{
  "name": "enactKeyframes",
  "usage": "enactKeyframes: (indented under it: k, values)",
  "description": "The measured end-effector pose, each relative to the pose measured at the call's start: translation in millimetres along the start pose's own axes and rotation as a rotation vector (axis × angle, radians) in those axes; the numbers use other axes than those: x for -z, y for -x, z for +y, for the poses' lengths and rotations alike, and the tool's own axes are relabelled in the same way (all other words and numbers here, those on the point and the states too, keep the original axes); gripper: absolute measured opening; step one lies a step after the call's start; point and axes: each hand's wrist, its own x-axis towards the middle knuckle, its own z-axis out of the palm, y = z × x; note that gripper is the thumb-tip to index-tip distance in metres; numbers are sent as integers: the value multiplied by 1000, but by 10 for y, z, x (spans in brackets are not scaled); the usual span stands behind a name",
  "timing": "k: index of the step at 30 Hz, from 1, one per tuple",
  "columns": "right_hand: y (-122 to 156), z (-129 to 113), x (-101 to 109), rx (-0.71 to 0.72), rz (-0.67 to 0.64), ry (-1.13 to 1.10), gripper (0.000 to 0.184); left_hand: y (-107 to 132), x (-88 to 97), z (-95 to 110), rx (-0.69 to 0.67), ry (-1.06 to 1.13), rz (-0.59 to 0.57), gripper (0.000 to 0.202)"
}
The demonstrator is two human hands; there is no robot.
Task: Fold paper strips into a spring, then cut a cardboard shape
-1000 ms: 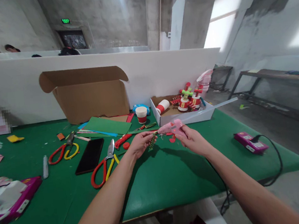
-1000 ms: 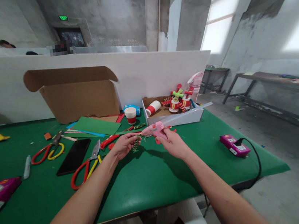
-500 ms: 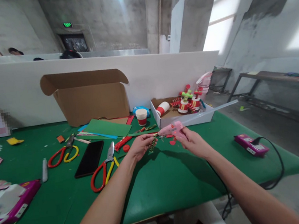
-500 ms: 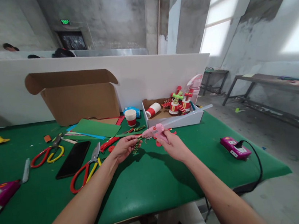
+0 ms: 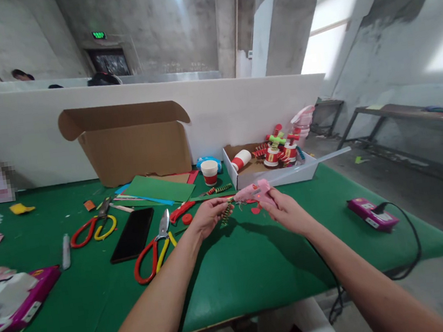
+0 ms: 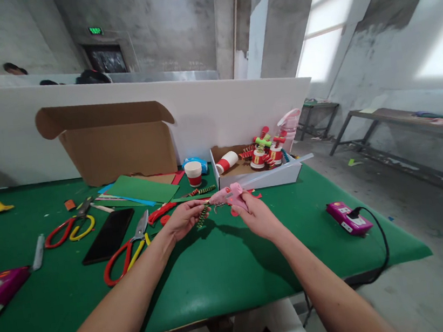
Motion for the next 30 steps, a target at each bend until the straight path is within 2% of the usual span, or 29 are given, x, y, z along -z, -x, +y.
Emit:
enactKeyframes:
  k: [30]
  values:
    - [-14,15,2,80,2,114,30,19,-17,11,10,0,14,29]
